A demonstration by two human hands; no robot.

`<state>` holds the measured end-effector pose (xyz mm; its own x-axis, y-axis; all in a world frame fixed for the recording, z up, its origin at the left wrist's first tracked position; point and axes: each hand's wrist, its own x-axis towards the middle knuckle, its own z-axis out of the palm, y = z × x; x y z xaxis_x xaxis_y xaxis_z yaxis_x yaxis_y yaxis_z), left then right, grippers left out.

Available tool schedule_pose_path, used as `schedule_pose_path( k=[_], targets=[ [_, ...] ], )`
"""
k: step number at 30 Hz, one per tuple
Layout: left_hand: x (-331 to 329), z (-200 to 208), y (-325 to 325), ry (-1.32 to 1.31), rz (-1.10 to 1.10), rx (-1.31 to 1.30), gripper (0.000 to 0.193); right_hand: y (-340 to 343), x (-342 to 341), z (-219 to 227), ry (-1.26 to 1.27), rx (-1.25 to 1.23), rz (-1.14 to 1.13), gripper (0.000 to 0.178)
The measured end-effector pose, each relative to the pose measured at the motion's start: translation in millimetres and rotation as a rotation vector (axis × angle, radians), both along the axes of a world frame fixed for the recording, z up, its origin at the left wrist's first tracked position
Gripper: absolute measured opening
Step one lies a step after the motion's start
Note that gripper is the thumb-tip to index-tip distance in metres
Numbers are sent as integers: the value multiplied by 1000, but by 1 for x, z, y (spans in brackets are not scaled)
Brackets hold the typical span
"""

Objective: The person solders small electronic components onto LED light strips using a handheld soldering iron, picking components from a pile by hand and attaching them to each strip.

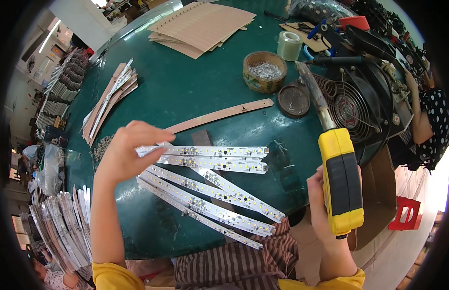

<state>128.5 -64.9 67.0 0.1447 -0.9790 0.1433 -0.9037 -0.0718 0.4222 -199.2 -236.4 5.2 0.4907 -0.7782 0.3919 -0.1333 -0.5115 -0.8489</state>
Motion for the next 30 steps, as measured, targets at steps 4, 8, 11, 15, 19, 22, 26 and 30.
schedule_pose_path(
  k=[4,8,11,15,19,22,26,30],
  targets=[
    [4,-24,-27,130,152,-103,28,4,-1,4,21,23,22,36],
    [12,-51,-48,12,156,-42,24,6,-7,5,29,38,50,33],
    [15,-51,-57,196,251,33,19,5,-13,3,34,19,38,31],
    [12,-47,-42,127,249,-145,16,7,-13,1,-13,-16,-12,35],
    [-3,-32,-11,-132,176,-343,18,9,-18,4,-30,19,-11,34],
    [-26,-36,15,-195,123,-282,24,12,-26,7,-1,22,3,39],
    [-61,-38,43,-108,180,-243,32,25,-27,11,32,-80,-9,48],
    [-89,-39,73,-49,120,-141,22,31,-28,28,157,33,224,57]
  ],
)
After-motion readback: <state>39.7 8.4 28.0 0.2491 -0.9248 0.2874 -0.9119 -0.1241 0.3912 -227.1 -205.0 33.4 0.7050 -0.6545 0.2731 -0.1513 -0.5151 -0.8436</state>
